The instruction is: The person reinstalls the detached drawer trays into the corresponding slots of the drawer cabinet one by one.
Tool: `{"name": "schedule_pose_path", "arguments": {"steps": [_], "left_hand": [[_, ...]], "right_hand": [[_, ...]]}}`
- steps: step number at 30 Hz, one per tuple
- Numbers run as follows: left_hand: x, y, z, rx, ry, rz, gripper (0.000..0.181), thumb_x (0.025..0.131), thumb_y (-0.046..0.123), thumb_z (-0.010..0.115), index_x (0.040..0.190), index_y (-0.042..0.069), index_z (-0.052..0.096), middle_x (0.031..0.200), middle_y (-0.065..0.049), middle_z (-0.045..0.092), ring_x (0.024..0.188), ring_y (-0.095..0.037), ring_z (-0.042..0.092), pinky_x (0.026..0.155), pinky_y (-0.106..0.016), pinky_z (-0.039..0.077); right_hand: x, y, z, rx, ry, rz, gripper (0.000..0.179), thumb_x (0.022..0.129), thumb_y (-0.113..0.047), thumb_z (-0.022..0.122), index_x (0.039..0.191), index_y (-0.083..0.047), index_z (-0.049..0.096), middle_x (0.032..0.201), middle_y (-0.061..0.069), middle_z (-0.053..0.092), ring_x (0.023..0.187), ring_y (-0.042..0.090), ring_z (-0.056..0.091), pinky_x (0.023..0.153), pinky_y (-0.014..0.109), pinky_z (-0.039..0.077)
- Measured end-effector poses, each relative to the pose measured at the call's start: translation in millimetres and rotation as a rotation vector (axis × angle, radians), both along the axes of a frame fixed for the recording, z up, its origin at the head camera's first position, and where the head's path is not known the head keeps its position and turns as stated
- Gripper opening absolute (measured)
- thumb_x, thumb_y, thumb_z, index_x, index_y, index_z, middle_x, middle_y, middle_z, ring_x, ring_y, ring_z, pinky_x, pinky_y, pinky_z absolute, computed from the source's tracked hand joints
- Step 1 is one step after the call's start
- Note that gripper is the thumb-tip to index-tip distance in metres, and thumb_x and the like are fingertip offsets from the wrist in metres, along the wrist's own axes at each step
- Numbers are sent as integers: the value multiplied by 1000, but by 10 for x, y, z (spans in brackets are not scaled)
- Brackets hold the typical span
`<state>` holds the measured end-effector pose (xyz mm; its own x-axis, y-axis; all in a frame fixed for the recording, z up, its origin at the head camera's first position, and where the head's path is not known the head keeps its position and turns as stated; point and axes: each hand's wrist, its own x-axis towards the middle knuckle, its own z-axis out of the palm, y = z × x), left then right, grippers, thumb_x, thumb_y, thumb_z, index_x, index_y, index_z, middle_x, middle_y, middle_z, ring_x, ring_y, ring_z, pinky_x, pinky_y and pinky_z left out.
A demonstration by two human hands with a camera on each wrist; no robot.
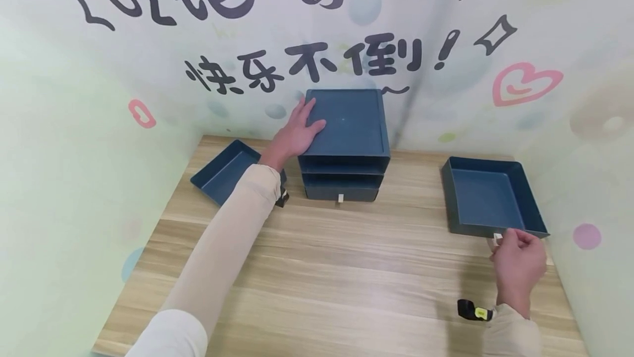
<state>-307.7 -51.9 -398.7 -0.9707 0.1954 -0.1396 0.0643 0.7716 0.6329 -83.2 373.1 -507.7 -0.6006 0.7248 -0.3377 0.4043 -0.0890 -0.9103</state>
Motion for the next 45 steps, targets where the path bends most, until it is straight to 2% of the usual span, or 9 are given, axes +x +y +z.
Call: {"name": "schedule_pose_path", "arguments": {"steps": [6,13,25,37,45], "left_hand": [[10,16,-12,-12,-4,7,68,106,58,34,163,40,3,173,12,-11,159,-28,21,125,-58,26],[51,33,1,-33,0,26,67,106,57,34,164,39,5,174,10,-10,158,-29,24,124,-59,26],[113,80,14,-50,-8,68,67,106,56,35,164,39,6,174,11,-9,158,-29,25,124,-59,27],[151,155,-14,-73,13,98,67,106,58,34,164,39,7,174,11,-8,157,-29,28,123,-63,25],[203,188,-4,-99,17,123,66,106,59,33,164,39,7,174,11,-7,155,-33,31,123,-67,20]], "right_hand": [[104,146,-53,-31,-63,-38,6,101,-19,48,103,-25,49,59,-18,59,44,1,60,44,18,50],[144,179,-171,-52,-71,-35,4,101,-18,49,102,-18,52,55,-14,59,41,2,60,43,19,51],[96,178,-312,-102,-117,45,8,105,-26,47,106,-21,53,59,-17,61,52,-2,63,51,18,56],[30,160,-381,-173,-97,51,11,104,-30,54,108,-20,53,65,-15,64,56,2,65,54,21,57],[-39,163,-459,-223,-50,37,14,104,-24,55,109,-11,52,62,-10,66,55,3,64,52,22,56]]}}
